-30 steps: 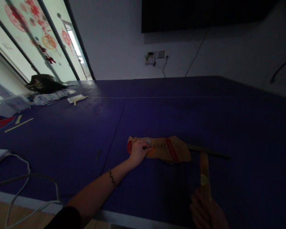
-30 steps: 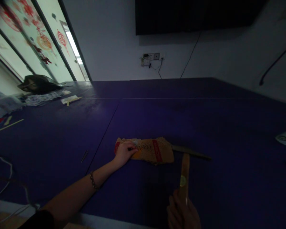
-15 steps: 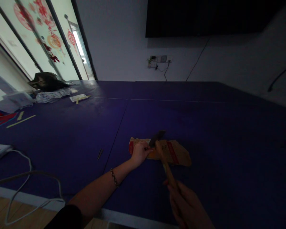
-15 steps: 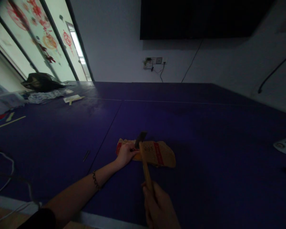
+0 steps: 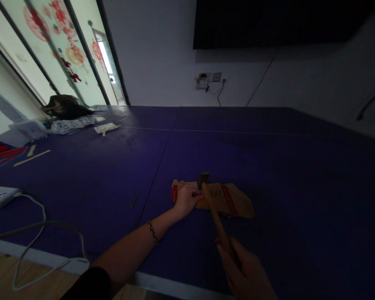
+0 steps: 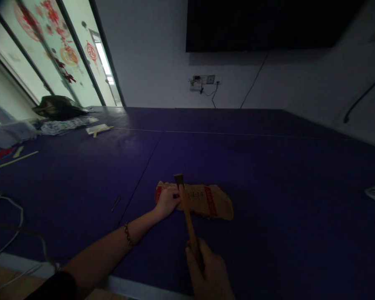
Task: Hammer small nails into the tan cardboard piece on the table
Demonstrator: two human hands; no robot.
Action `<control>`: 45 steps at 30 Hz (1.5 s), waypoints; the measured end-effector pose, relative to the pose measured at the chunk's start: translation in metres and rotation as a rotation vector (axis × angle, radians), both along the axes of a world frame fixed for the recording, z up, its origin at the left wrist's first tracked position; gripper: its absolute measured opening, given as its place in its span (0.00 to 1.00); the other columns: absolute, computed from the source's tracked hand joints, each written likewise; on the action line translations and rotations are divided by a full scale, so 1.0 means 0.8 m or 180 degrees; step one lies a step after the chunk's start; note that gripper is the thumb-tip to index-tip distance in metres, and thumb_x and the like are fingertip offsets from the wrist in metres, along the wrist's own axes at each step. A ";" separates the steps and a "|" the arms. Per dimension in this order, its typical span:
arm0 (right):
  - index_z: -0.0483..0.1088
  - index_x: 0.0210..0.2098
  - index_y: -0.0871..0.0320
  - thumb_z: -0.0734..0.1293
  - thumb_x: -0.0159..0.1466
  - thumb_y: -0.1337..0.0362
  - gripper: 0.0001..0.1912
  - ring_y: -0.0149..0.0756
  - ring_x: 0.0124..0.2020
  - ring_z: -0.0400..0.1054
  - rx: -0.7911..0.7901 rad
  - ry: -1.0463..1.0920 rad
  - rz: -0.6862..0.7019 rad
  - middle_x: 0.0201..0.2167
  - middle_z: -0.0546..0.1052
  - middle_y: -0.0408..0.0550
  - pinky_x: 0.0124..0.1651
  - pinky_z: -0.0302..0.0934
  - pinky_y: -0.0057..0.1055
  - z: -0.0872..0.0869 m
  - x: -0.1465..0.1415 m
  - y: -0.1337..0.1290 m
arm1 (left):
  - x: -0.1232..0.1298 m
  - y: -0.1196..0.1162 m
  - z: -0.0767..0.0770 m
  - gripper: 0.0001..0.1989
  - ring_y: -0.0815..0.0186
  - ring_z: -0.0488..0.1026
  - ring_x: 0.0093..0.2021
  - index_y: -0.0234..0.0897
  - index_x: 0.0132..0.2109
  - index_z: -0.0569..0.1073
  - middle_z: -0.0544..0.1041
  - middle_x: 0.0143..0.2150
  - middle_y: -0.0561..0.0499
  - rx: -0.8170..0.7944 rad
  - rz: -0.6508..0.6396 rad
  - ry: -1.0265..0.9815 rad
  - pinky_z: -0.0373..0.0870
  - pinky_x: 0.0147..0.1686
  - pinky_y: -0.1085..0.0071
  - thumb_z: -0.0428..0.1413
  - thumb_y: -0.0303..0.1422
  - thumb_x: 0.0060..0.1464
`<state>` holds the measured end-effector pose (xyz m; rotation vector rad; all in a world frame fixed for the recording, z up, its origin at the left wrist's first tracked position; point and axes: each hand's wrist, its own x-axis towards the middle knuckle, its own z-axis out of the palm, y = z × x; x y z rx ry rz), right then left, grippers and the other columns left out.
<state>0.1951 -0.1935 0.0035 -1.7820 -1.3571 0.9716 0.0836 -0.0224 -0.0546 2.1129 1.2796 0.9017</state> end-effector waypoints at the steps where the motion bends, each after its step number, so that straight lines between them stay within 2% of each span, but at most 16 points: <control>1: 0.71 0.35 0.61 0.56 0.57 0.49 0.22 0.30 0.11 0.57 0.0012 -0.0059 0.0031 0.09 0.60 0.37 0.14 0.51 0.25 0.000 0.000 0.000 | 0.000 0.000 0.000 0.05 0.69 0.67 0.27 0.32 0.22 0.74 0.71 0.22 0.52 0.0015 0.0031 0.0061 0.62 0.30 0.74 0.59 0.23 0.42; 4: 0.72 0.35 0.61 0.58 0.56 0.49 0.23 0.32 0.12 0.59 0.0051 -0.0082 0.0039 0.10 0.63 0.40 0.14 0.53 0.25 -0.001 -0.002 -0.002 | 0.001 0.002 -0.001 0.05 0.68 0.66 0.27 0.32 0.21 0.73 0.71 0.22 0.52 0.0026 0.0081 0.0188 0.61 0.30 0.73 0.59 0.23 0.42; 8: 0.71 0.38 0.61 0.58 0.55 0.48 0.24 0.33 0.12 0.60 0.0142 0.0156 -0.0241 0.08 0.61 0.39 0.12 0.51 0.25 -0.003 -0.004 -0.008 | 0.000 0.001 0.000 0.04 0.68 0.67 0.28 0.33 0.23 0.74 0.71 0.23 0.53 -0.0005 -0.0056 0.0068 0.61 0.31 0.74 0.58 0.23 0.43; 11: 0.72 0.37 0.60 0.60 0.54 0.48 0.24 0.32 0.12 0.59 0.0145 0.0270 -0.0329 0.08 0.62 0.39 0.12 0.51 0.25 -0.005 -0.007 -0.008 | 0.000 0.001 0.001 0.03 0.68 0.67 0.29 0.33 0.24 0.75 0.72 0.24 0.53 -0.0043 -0.0013 0.0045 0.61 0.31 0.74 0.59 0.23 0.42; 15: 0.73 0.34 0.59 0.60 0.53 0.46 0.24 0.32 0.11 0.57 0.0042 0.0320 -0.0324 0.09 0.63 0.40 0.13 0.51 0.26 -0.005 -0.008 -0.007 | 0.001 0.000 0.003 0.04 0.67 0.67 0.28 0.32 0.22 0.74 0.72 0.23 0.51 0.0000 0.0145 0.0242 0.61 0.30 0.73 0.60 0.25 0.42; 20: 0.72 0.35 0.59 0.61 0.53 0.47 0.23 0.30 0.11 0.55 0.0114 0.0318 -0.0348 0.10 0.61 0.39 0.13 0.47 0.25 -0.002 -0.010 -0.013 | 0.000 -0.003 0.005 0.04 0.68 0.67 0.29 0.33 0.24 0.75 0.72 0.24 0.52 -0.0006 -0.0049 0.0130 0.61 0.31 0.74 0.58 0.23 0.43; 23: 0.71 0.33 0.60 0.59 0.54 0.48 0.22 0.29 0.12 0.53 0.0055 0.0365 -0.0315 0.10 0.58 0.37 0.13 0.46 0.25 -0.003 -0.010 -0.011 | 0.001 -0.002 0.003 0.03 0.67 0.67 0.29 0.32 0.25 0.75 0.72 0.24 0.52 0.0016 -0.0028 0.0138 0.62 0.31 0.74 0.58 0.23 0.43; 28: 0.70 0.31 0.61 0.61 0.54 0.48 0.21 0.29 0.12 0.54 -0.0238 0.0612 -0.0153 0.12 0.61 0.38 0.12 0.47 0.25 0.001 -0.009 -0.006 | 0.002 0.000 -0.001 0.02 0.67 0.67 0.29 0.31 0.24 0.74 0.72 0.25 0.51 0.0012 0.0101 0.0144 0.62 0.31 0.73 0.59 0.24 0.42; 31: 0.69 0.33 0.61 0.60 0.54 0.47 0.22 0.28 0.12 0.53 -0.0119 0.0680 -0.0232 0.12 0.60 0.38 0.12 0.45 0.24 0.002 -0.011 -0.010 | 0.001 -0.001 0.001 0.03 0.68 0.67 0.29 0.33 0.25 0.75 0.72 0.25 0.52 -0.0021 -0.0002 0.0059 0.62 0.31 0.74 0.58 0.22 0.43; 33: 0.69 0.31 0.60 0.59 0.54 0.46 0.22 0.29 0.12 0.54 0.0029 0.0609 -0.0317 0.12 0.60 0.38 0.13 0.47 0.25 -0.001 -0.015 -0.010 | 0.000 -0.001 0.002 0.04 0.68 0.67 0.29 0.33 0.24 0.74 0.72 0.24 0.53 -0.0033 -0.0028 0.0056 0.61 0.31 0.75 0.58 0.22 0.43; 36: 0.70 0.28 0.60 0.59 0.54 0.47 0.21 0.33 0.17 0.62 0.0205 0.0435 -0.0354 0.14 0.65 0.42 0.21 0.57 0.27 -0.007 -0.018 -0.007 | 0.001 0.000 0.001 0.04 0.69 0.66 0.27 0.32 0.23 0.74 0.70 0.22 0.53 -0.0054 0.0013 0.0079 0.60 0.29 0.75 0.58 0.23 0.42; 38: 0.70 0.27 0.60 0.60 0.53 0.48 0.20 0.35 0.20 0.64 0.0190 0.0401 -0.0350 0.15 0.67 0.43 0.24 0.59 0.28 -0.009 -0.017 -0.005 | 0.002 0.001 0.000 0.04 0.69 0.66 0.26 0.32 0.22 0.73 0.70 0.21 0.54 -0.0084 0.0075 0.0096 0.60 0.28 0.75 0.58 0.23 0.42; 42: 0.70 0.31 0.60 0.60 0.53 0.47 0.22 0.31 0.15 0.59 -0.0133 0.0594 -0.0149 0.14 0.64 0.40 0.15 0.52 0.25 -0.004 -0.010 -0.009 | 0.004 0.000 -0.001 0.04 0.69 0.66 0.27 0.33 0.23 0.73 0.71 0.23 0.53 -0.0104 0.0141 0.0078 0.61 0.29 0.75 0.58 0.24 0.42; 45: 0.69 0.33 0.60 0.58 0.54 0.46 0.23 0.29 0.13 0.56 -0.0075 0.0491 -0.0219 0.13 0.63 0.39 0.13 0.47 0.25 -0.002 -0.008 -0.013 | 0.004 -0.002 0.002 0.04 0.68 0.67 0.28 0.33 0.23 0.74 0.72 0.23 0.53 -0.0028 0.0066 0.0072 0.62 0.31 0.74 0.58 0.23 0.43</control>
